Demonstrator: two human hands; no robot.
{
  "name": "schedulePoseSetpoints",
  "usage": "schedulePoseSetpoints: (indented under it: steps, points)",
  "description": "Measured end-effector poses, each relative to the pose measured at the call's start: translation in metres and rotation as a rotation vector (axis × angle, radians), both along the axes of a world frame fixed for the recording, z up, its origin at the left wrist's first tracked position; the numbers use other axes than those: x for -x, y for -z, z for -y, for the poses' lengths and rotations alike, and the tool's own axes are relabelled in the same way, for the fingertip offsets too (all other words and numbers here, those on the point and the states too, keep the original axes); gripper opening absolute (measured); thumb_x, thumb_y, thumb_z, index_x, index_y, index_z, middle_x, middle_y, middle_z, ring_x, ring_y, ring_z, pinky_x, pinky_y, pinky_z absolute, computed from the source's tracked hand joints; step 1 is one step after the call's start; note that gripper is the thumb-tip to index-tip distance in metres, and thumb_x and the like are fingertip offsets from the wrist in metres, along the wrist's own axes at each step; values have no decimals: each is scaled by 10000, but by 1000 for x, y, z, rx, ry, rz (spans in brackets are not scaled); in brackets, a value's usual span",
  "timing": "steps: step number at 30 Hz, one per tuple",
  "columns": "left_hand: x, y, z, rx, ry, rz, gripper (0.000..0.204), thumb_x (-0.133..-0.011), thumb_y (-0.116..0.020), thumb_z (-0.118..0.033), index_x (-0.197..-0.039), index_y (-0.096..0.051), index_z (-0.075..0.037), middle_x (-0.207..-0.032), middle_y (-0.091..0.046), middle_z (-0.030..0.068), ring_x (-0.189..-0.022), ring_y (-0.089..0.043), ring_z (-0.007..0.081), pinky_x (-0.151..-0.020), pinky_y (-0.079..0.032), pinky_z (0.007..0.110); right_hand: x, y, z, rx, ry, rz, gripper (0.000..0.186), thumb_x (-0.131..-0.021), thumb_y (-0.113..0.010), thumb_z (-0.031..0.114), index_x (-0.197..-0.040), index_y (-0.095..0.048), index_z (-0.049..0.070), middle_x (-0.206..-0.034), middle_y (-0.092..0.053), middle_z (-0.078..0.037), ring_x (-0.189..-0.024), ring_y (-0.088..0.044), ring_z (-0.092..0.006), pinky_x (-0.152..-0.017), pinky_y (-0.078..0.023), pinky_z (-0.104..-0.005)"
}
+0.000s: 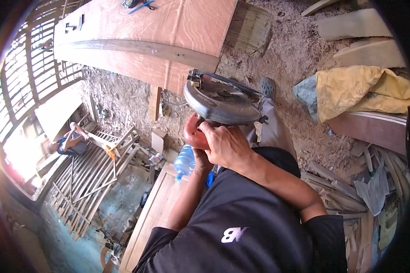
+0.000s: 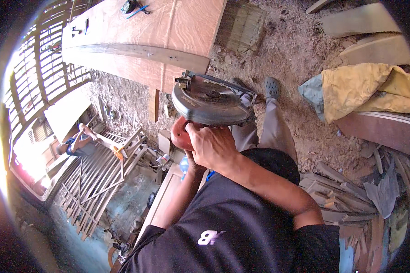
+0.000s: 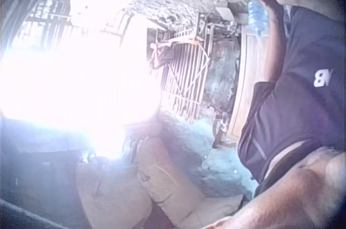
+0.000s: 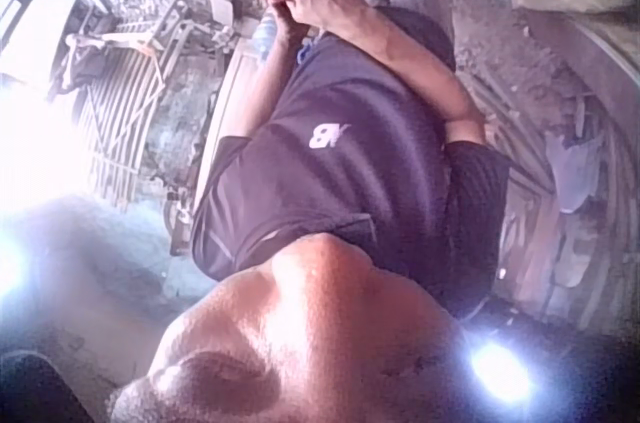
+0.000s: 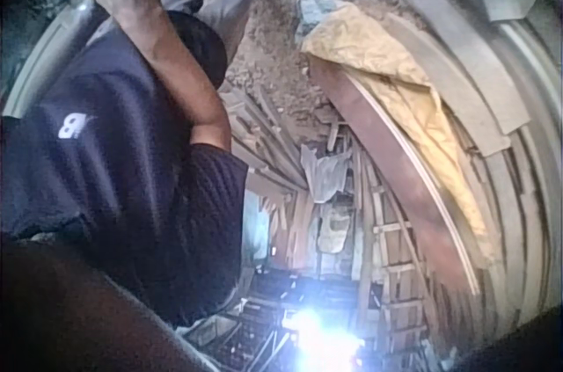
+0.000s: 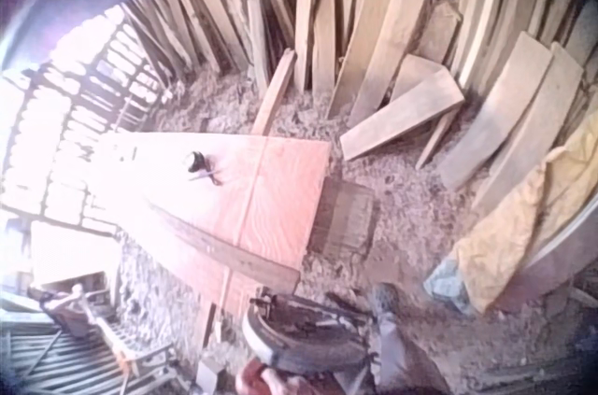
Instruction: The person aligns a wooden strip on a plywood board, secures it with a nail and hammer, and measures with a ruler. The person then cuts along the board using a circular saw, sets the saw down, and brushes sawdust off their clothes.
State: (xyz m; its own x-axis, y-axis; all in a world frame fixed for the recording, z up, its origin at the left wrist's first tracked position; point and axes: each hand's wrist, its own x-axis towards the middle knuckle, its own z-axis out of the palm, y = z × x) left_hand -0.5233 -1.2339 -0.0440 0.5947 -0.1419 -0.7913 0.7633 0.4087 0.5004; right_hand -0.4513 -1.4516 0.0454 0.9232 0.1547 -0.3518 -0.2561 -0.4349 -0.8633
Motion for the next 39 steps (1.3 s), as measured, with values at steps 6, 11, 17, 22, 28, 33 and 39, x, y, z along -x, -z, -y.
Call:
schedulePoseSetpoints:
  steps: [6, 11, 17, 22, 28, 33, 39]
  points:
    - [-5, -4, 2, -24, 14, 22, 966, -907, -681, -669, -1636, -338, -137, -1596, -458, 76, -1458, -473, 254, -1206, -410, 459, -2, -4, 3, -9, 5, -13, 479, -765, -793, 136, -1206, -644, 23, -963, -754, -233, -905, -744, -419, -855, -562, -525]
    - [-16, -4, 3, -40, 18, 54, 970, -903, -680, -671, -1638, -335, -140, -1594, -457, 77, -1457, -472, 253, -1203, -413, 458, -4, -6, 3, -10, -43, -98, 510, -767, -799, 148, -1237, -639, 32, -965, -755, -236, -914, -741, -427, -882, -552, -535]
    - [-25, -5, 5, -43, 21, 70, 976, -899, -679, -672, -1642, -332, -143, -1592, -455, 77, -1455, -471, 251, -1198, -416, 457, -5, -6, 1, -3, -21, -72, 555, -771, -801, 150, -1285, -627, 31, -978, -759, -233, -933, -742, -429, -895, -548, -541]
    - [-29, -2, 8, -49, 25, 78, 980, -896, -678, -674, -1644, -329, -146, -1590, -454, 77, -1454, -470, 250, -1194, -418, 456, -4, -6, 0, -29, -8, -83, 527, -766, -805, 142, -1251, -637, 26, -972, -757, -237, -930, -743, -426, -903, -549, -542]
    - [-31, 0, 8, -49, 30, 73, 985, -892, -677, -675, -1647, -325, -150, -1587, -452, 77, -1452, -468, 248, -1190, -421, 455, -3, -3, -3, -19, -28, -93, 496, -770, -797, 120, -1230, -638, 24, -986, -755, -245, -937, -742, -426, -867, -561, -540]
    - [-38, 1, 9, -42, 55, 48, 990, -889, -677, -677, -1650, -322, -153, -1585, -450, 77, -1451, -467, 247, -1186, -423, 454, -5, 0, 1, -5, -1, -46, 477, -781, -788, 112, -1225, -633, 31, -962, -754, -246, -911, -740, -437, -847, -565, -537]
    - [-50, -23, 7, -78, 106, 98, 995, -885, -676, -678, -1653, -319, -157, -1582, -448, 78, -1449, -466, 246, -1182, -426, 453, -20, -25, 3, -84, -30, -52, 425, -831, -779, 136, -1215, -628, 35, -936, -742, -270, -913, -724, -472, -812, -567, -557]
